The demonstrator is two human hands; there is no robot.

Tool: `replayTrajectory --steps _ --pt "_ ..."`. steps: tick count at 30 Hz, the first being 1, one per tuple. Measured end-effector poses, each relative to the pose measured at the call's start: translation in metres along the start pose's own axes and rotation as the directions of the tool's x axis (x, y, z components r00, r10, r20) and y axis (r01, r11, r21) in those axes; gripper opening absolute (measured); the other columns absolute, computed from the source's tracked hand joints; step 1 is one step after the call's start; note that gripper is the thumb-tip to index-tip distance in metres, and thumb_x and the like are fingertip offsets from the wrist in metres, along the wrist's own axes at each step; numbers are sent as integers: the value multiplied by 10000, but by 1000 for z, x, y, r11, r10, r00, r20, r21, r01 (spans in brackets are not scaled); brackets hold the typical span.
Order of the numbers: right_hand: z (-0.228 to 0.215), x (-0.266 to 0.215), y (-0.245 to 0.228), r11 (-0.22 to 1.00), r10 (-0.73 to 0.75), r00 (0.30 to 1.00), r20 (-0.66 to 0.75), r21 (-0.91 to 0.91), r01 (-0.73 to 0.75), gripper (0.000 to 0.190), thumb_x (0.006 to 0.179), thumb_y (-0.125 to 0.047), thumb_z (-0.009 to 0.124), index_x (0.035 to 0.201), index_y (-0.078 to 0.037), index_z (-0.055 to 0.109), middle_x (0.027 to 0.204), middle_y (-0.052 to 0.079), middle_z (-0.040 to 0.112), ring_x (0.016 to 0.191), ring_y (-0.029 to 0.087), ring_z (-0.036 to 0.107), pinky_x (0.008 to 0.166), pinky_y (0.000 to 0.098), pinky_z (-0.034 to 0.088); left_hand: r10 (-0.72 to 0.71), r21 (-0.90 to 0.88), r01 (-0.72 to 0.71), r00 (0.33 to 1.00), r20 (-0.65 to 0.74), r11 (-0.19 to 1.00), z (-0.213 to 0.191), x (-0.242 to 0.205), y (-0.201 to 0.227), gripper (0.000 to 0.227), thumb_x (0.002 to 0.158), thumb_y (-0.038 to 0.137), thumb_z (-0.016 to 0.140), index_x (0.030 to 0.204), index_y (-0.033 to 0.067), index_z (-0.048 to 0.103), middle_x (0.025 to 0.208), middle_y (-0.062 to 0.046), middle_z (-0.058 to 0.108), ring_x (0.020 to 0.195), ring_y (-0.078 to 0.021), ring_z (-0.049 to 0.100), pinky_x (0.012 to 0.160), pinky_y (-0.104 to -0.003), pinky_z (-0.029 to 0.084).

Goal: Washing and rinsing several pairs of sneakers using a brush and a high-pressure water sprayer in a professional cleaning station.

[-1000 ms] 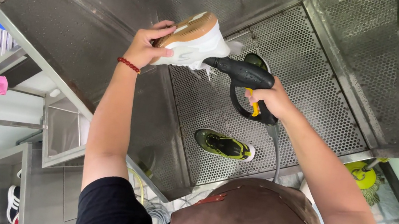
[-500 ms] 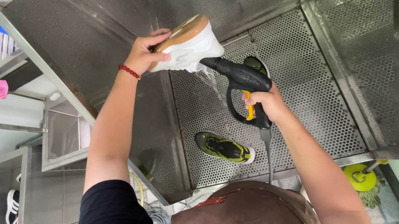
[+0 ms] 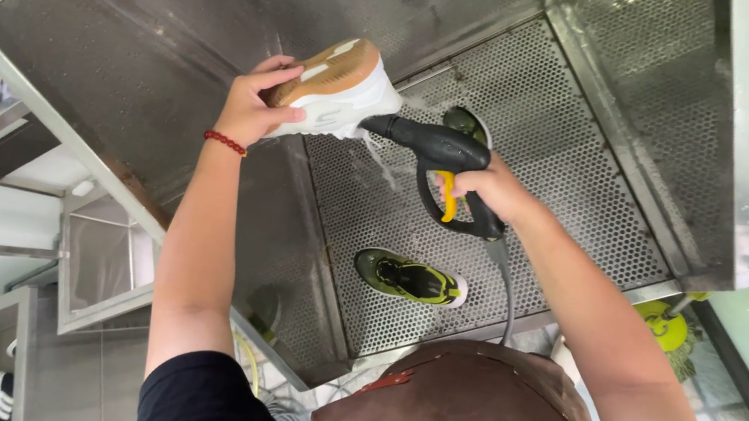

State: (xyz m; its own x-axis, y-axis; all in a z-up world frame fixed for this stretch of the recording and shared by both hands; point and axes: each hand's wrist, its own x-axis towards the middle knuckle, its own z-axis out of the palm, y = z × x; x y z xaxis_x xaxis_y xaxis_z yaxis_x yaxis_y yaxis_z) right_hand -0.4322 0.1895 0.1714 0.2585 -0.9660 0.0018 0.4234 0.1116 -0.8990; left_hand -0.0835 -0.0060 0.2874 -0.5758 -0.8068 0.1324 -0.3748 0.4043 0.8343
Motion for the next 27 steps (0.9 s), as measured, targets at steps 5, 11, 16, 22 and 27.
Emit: replayTrajectory --steps 5,11,16,22,27 --pt "-5 -27 20 991 -18 980 -200 -130 -9 305 656 -25 641 952 6 707 855 66 719 784 177 688 772 313 564 35 373 37 982 -183 927 15 -1 25 737 641 135 948 1335 148 701 1407 -100 513 1298 -271 535 1099 -385 468" --pt "1 -66 35 965 -60 950 -307 -263 -24 249 674 -79 692 908 -5 732 818 37 727 758 144 687 727 299 556 167 825 81 964 -208 559 6 0 68 700 693 305 942 1353 268 711 1449 -144 457 1325 -401 399 1069 -570 327" --pt "1 -87 52 952 -65 928 -367 -301 -52 265 686 -86 708 940 -17 740 842 34 747 779 140 694 737 299 557 258 974 -42 966 -18 224 -3 6 79 640 769 359 893 1382 306 717 1510 -163 443 1340 -440 380 1052 -615 310" --pt "-2 -114 75 931 -22 887 -461 -334 -151 275 700 -89 738 967 -24 734 841 34 735 787 151 684 746 309 540 162 975 44 983 -81 219 24 -7 38 764 788 397 854 1497 248 611 1510 -248 434 1277 -488 383 993 -688 298" --pt "1 -125 94 954 -84 897 -435 -296 -54 234 730 -94 743 950 -13 738 884 62 742 820 155 677 784 316 539 -284 -262 225 934 -216 938 49 -26 -122 688 901 231 724 1520 69 468 1458 -128 600 1304 -263 577 1115 -361 428"
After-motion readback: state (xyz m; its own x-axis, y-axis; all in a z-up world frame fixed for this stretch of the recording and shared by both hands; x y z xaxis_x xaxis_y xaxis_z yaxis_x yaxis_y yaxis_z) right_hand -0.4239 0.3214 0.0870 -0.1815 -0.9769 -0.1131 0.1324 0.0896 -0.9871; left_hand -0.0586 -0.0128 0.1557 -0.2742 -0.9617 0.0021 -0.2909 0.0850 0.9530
